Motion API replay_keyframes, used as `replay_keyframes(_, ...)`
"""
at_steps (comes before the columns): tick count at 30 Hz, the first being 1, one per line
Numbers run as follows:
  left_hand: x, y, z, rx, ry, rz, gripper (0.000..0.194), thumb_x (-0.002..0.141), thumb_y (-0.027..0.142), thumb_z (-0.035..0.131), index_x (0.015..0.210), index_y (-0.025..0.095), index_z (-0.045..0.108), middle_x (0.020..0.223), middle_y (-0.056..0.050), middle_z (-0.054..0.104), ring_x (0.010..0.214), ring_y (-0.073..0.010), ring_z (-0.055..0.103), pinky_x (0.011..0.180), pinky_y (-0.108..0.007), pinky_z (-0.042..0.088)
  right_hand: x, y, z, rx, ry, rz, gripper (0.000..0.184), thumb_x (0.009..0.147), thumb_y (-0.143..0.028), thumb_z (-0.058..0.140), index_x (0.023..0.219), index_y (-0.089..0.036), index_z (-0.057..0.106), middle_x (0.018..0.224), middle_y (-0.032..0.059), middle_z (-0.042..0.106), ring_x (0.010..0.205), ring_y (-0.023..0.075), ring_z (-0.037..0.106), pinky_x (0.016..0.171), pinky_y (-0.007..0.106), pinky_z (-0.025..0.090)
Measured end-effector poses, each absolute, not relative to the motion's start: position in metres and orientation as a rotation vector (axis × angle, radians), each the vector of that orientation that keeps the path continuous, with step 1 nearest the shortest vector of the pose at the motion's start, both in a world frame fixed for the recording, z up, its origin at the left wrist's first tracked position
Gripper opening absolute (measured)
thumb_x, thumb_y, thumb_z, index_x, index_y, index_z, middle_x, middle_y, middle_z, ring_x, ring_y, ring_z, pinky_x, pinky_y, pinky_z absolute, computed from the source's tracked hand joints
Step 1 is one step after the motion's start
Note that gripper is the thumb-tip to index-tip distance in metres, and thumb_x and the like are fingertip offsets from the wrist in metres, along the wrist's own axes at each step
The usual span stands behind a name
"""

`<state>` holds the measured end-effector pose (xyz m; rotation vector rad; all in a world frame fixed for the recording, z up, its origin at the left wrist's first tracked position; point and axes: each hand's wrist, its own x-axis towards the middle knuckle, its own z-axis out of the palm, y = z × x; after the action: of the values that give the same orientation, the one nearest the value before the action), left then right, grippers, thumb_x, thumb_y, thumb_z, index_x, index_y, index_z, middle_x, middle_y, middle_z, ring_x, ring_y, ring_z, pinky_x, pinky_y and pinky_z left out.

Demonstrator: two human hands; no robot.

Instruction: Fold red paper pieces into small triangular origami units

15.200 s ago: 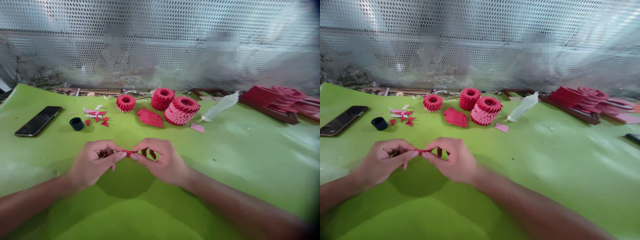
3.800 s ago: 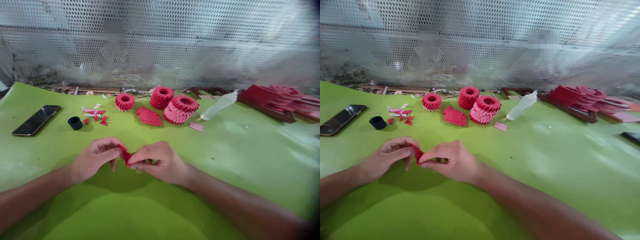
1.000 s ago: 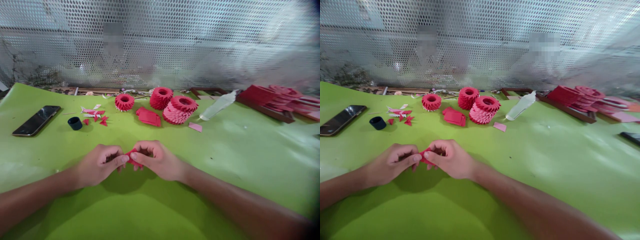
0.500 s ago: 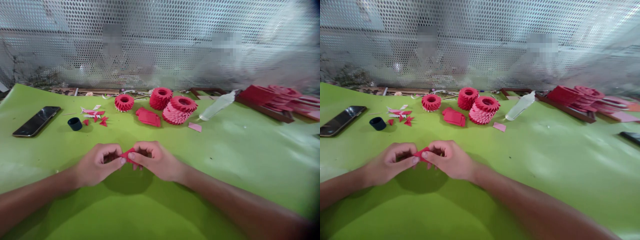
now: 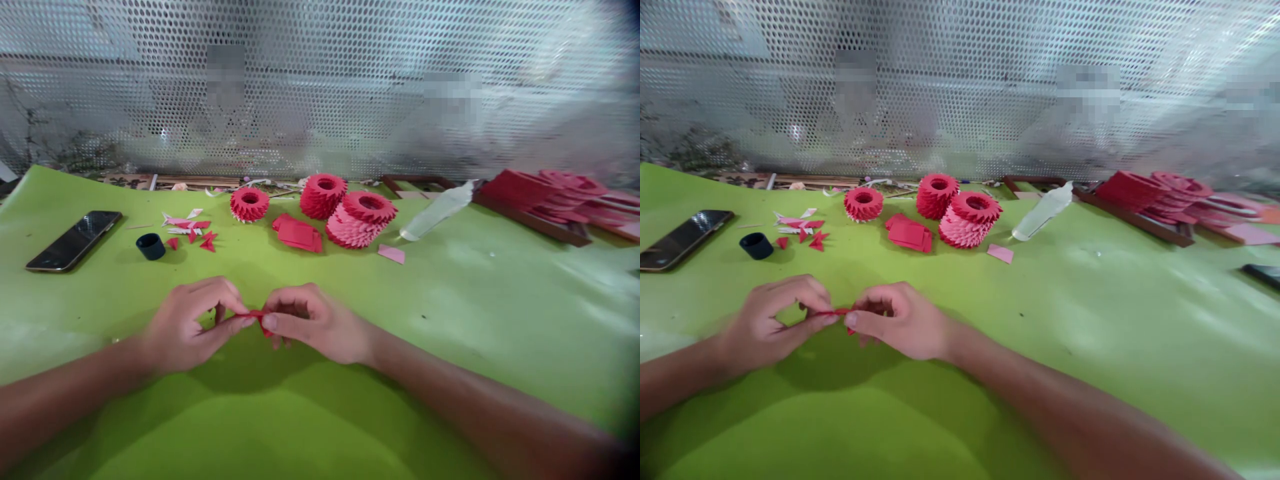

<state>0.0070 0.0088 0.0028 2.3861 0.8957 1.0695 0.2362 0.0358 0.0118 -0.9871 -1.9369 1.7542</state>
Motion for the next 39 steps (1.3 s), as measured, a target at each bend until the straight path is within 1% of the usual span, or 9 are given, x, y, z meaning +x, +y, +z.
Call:
replay_keyframes(5,0.0091,0.009,0.0052,2.358,0.962,1.08,0.012,0.093,0.014,0.06,0.081,0.017,0.059,0.069,0.001,0.065,0.057,-0.01,0.059,0.053,-0.019,0.046,0.239,0.0326,0.0175,-1.004,-2.205,1.43,0.033,0.092,-0.046,0.064,0.085,-0.014,0.07,0.07,0.0015,0.069,0.052,0.0089,0.052,0.046,0.02,0.035)
replay_keyframes(9,0.0093,0.0086,0.0069,2.343,1.041,0.991,0.018,0.096,0.021,0.055,0.079,0.016,0.057,0.067,0.0,0.061,0.057,-0.0115,0.056,0.053,-0.021,0.045,0.2371,0.0306,0.0158,-0.994,-2.338,1.154,0.027,0.095,-0.037,0.059,0.082,-0.015,0.069,0.063,-0.0015,0.063,0.049,0.0068,0.047,0.046,0.019,0.032)
replay_keyframes(12,0.009,0.0087,0.0074,2.293,1.105,0.788,0.028,0.1,0.028,0.046,0.079,0.016,0.059,0.065,0.001,0.059,0.053,-0.0115,0.053,0.047,-0.021,0.039,0.2365,0.0298,0.0144,-0.974,-2.368,1.06,0.026,0.096,-0.033,0.056,0.079,-0.015,0.067,0.062,-0.0021,0.061,0.049,0.0064,0.046,0.048,0.02,0.032)
replay_keyframes(16,0.0099,0.0091,0.0062,2.352,0.998,0.632,0.034,0.103,0.027,0.039,0.081,0.016,0.063,0.069,0.0,0.061,0.058,-0.0121,0.056,0.054,-0.022,0.042,0.2385,0.0297,0.0133,-0.955,-2.332,1.144,0.026,0.096,-0.034,0.058,0.08,-0.017,0.067,0.063,-0.0026,0.059,0.052,0.0074,0.047,0.049,0.02,0.033)
replay_keyframes(21,0.011,0.0087,0.0051,2.446,0.957,0.857,0.032,0.1,0.016,0.043,0.078,0.016,0.065,0.061,0.001,0.061,0.053,-0.0112,0.053,0.05,-0.021,0.04,0.2389,0.0338,0.0121,-0.778,-1.984,1.486,0.037,0.104,-0.045,0.044,0.09,-0.017,0.065,0.079,0.0012,0.062,0.064,0.0105,0.058,0.058,0.022,0.047)
replay_keyframes(23,0.0106,0.0084,0.0049,2.478,0.99,0.919,0.031,0.099,0.015,0.044,0.078,0.016,0.067,0.06,0.0,0.063,0.052,-0.0117,0.054,0.049,-0.021,0.041,0.2375,0.0351,0.0114,-0.738,-1.907,1.578,0.036,0.103,-0.047,0.046,0.091,-0.017,0.064,0.085,0.002,0.063,0.066,0.0106,0.059,0.06,0.023,0.049)
replay_keyframes(29,0.0096,0.0069,0.0054,2.517,1.064,0.942,0.032,0.099,0.016,0.045,0.077,0.017,0.068,0.06,0.0,0.064,0.052,-0.0117,0.054,0.05,-0.022,0.042,0.234,0.0309,0.012,-0.784,-1.929,1.623,0.038,0.101,-0.051,0.049,0.091,-0.017,0.064,0.087,0.0019,0.065,0.066,0.0096,0.058,0.06,0.022,0.049)
replay_keyframes(34,0.0108,0.0074,0.0032,2.546,1.055,0.924,0.032,0.1,0.017,0.045,0.077,0.016,0.067,0.061,-0.001,0.065,0.052,-0.0121,0.055,0.05,-0.022,0.042,0.2341,0.028,0.0138,-0.879,-1.984,1.539,0.041,0.101,-0.053,0.047,0.09,-0.018,0.064,0.074,-0.0008,0.06,0.062,0.0096,0.054,0.054,0.02,0.042)
replay_keyframes(39,0.0129,0.0071,0.0034,2.602,1.044,0.928,0.031,0.099,0.017,0.044,0.077,0.017,0.065,0.058,0.001,0.061,0.051,-0.0118,0.051,0.05,-0.023,0.04,0.2337,0.028,0.0095,-0.961,-2.039,1.469,0.042,0.095,-0.059,0.055,0.088,-0.018,0.063,0.069,-0.0015,0.057,0.059,0.0113,0.053,0.051,0.022,0.037)
